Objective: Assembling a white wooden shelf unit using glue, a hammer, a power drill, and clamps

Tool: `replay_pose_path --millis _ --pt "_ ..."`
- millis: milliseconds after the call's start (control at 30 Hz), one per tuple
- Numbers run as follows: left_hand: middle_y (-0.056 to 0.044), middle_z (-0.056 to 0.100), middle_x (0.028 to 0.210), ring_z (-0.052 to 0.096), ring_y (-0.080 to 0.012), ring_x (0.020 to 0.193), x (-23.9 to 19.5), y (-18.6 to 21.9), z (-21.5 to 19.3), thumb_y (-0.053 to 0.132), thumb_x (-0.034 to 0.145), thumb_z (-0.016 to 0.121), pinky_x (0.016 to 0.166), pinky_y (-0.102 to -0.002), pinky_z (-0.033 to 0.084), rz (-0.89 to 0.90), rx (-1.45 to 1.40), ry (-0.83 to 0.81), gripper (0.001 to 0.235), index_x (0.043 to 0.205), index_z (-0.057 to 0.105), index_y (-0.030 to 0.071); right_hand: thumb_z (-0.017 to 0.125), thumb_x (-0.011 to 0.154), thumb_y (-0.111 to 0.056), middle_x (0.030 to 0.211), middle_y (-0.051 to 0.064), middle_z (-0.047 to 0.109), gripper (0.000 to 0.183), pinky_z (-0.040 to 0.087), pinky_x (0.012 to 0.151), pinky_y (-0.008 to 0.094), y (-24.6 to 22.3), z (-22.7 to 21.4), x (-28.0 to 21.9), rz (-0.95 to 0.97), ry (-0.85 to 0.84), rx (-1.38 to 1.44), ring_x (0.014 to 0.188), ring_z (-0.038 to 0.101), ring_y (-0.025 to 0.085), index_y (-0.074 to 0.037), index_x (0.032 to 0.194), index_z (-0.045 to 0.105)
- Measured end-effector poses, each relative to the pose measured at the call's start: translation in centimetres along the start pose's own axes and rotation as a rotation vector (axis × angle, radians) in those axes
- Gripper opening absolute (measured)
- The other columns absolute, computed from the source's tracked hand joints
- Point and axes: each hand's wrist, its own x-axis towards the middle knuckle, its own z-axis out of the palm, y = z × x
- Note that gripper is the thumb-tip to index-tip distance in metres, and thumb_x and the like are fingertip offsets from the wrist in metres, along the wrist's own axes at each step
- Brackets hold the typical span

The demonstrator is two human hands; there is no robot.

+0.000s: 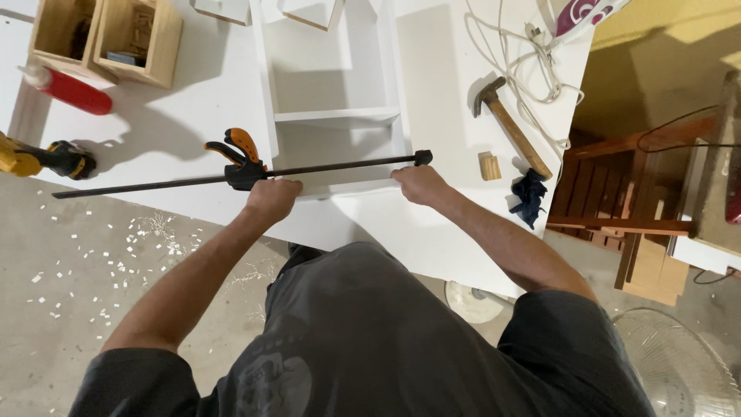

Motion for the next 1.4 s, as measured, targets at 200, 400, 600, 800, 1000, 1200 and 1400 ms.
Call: replay_pose_path --millis 200,400,600,800,1000,1200,1400 --pt "0.007 0.075 0.084 0.078 -0.0241 0.083 -0.1 0.1 -0.5 0.015 0.093 0.060 0.067 -0.045 0.060 0.004 0.009 -0.031 0.026 0.102 0.070 0.036 0.052 0.093 -0.012 0.110 0.010 0.075 0.037 0.059 0.089 0.050 -1.0 -1.3 -0.2 0.055 -0.050 0.031 0.098 0.074 0.036 -0.019 0.126 0.069" --pt "0.006 0.075 0.084 0.078 -0.0243 0.083 -0.1 0.3 -0.7 0.016 0.091 0.060 0.068 -0.042 0.060 0.036 -0.032 -0.013 0.023 0.102 0.070 0.034 0.052 0.094 -0.011 0.112 0.008 0.076 0.039 0.059 0.090 0.050 -0.9 -1.0 -0.3 0.065 -0.061 0.041 0.098 0.075 0.034 -0.020 0.127 0.070" --pt "0.005 0.074 0.082 0.078 -0.0253 0.081 -0.5 0.4 -0.7 0.017 0.089 0.059 0.068 -0.043 0.060 0.030 -0.025 -0.026 0.019 0.097 0.069 0.031 0.052 0.095 -0.011 0.115 0.010 0.075 0.039 0.058 0.089 0.048 -0.7 -0.4 -0.3 0.054 -0.055 0.087 0.101 0.074 0.034 -0.017 0.131 0.067" --pt "0.007 0.075 0.097 0.077 -0.0194 0.090 -0.6 -1.1 -1.6 0.035 0.092 0.067 0.075 -0.039 0.061 0.143 0.085 -0.025 0.026 0.117 0.064 0.036 0.059 0.093 -0.012 0.125 0.015 0.071 0.045 0.058 0.093 0.053 -0.7 -2.0 -0.3 -0.031 -0.099 0.006 0.109 0.071 0.038 -0.013 0.139 0.060" --pt "0.007 0.074 0.096 0.076 -0.0187 0.091 -0.7 -1.3 -1.6 0.038 0.094 0.065 0.075 -0.038 0.061 0.164 0.116 -0.015 0.025 0.118 0.061 0.034 0.061 0.096 -0.018 0.123 0.012 0.073 0.037 0.059 0.092 0.049 -0.6 -2.8 -0.5 -0.010 -0.129 0.066 0.106 0.072 0.037 -0.017 0.133 0.064" --pt "0.008 0.075 0.098 0.076 -0.0214 0.090 -0.1 -1.9 -1.7 0.039 0.095 0.066 0.075 -0.040 0.061 0.216 0.030 -0.115 0.025 0.119 0.061 0.036 0.062 0.095 -0.020 0.121 0.012 0.074 0.035 0.061 0.091 0.047 0.2 -2.1 0.1 -0.025 -0.168 0.040 0.104 0.073 0.036 -0.019 0.130 0.065" --pt "0.010 0.074 0.103 0.076 -0.0185 0.092 -1.3 -1.3 -2.3 0.043 0.094 0.067 0.076 -0.038 0.061 0.203 0.081 -0.056 0.028 0.119 0.059 0.036 0.062 0.096 -0.022 0.121 0.009 0.074 0.033 0.060 0.089 0.047 -0.5 -2.7 -0.8 -0.051 -0.126 -0.033 0.103 0.073 0.033 -0.019 0.129 0.064"
